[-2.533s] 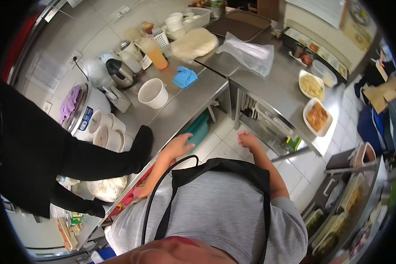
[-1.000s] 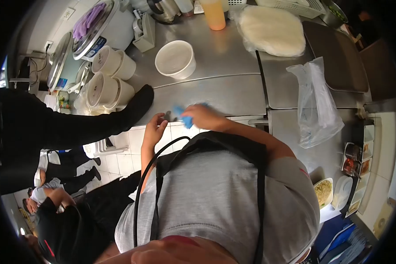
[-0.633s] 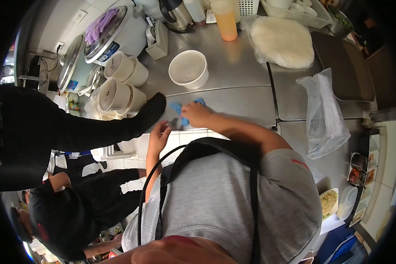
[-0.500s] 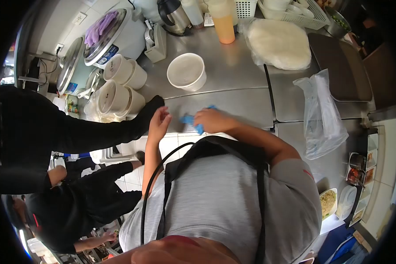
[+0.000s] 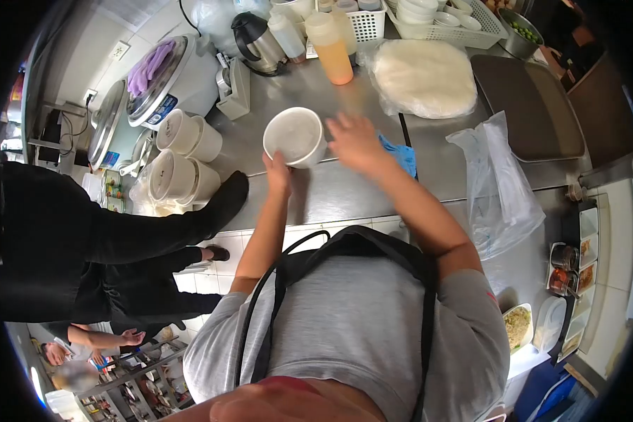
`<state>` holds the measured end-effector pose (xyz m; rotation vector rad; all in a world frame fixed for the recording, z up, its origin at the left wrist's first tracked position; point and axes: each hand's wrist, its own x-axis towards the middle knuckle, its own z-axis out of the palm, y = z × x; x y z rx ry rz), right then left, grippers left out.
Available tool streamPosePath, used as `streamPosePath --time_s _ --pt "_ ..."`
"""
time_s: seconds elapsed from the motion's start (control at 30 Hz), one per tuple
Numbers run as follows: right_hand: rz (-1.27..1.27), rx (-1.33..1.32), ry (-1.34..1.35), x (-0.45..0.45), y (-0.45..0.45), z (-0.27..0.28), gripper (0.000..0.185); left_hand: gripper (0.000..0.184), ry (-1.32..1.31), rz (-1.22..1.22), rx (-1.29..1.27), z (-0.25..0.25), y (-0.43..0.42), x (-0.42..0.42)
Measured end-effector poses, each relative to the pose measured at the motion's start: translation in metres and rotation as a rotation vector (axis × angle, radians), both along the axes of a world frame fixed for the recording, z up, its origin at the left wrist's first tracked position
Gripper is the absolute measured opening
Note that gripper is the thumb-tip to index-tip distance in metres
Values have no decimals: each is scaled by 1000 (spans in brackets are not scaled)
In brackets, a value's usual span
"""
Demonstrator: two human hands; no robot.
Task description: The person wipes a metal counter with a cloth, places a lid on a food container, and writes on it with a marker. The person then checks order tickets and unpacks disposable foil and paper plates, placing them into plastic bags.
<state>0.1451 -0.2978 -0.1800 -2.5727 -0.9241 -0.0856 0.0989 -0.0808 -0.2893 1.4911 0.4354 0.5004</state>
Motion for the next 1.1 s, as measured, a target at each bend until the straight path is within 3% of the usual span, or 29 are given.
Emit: streamPosePath --time_s 0.13,0.3,0.33,0.47,0.63,0.7,0.73,0.77,0.83,0.9,1.0,1.1 --pt "21 132 -153 -11 47 -5 55 41 39 -22 -11 14 -41 -24" --pt "67 15 -146 -7 51 -27 62 44 84 -183 -74 23 -36 -34" --pt "89 15 -153 -5 51 -28 63 44 234 -177 -180 30 -26 -33" --pt "204 -13 -94 0 44 -17 62 46 266 -68 -73 46 33 8" --pt "246 11 -16 -1 39 -9 61 34 46 -39 142 85 122 104" --pt "210 204 10 0 38 -8 57 25 -107 20 326 79 169 160" --pt "185 296 25 1 35 -8 55 22 -87 42 288 87 182 181" --pt "34 471 156 2 28 -6 52 18 -4 13 337 115 179 186" --pt "-282 829 399 0 10 0 45 25 -39 107 536 103 209 229" --pt "-485 762 516 -5 -16 2 27 31 30 137 710 99 229 261" --pt "-584 311 587 -18 -39 -31 15 38 142 183 892 91 263 306" --pt "-685 99 332 -25 -28 -59 9 44 186 178 847 54 299 361"
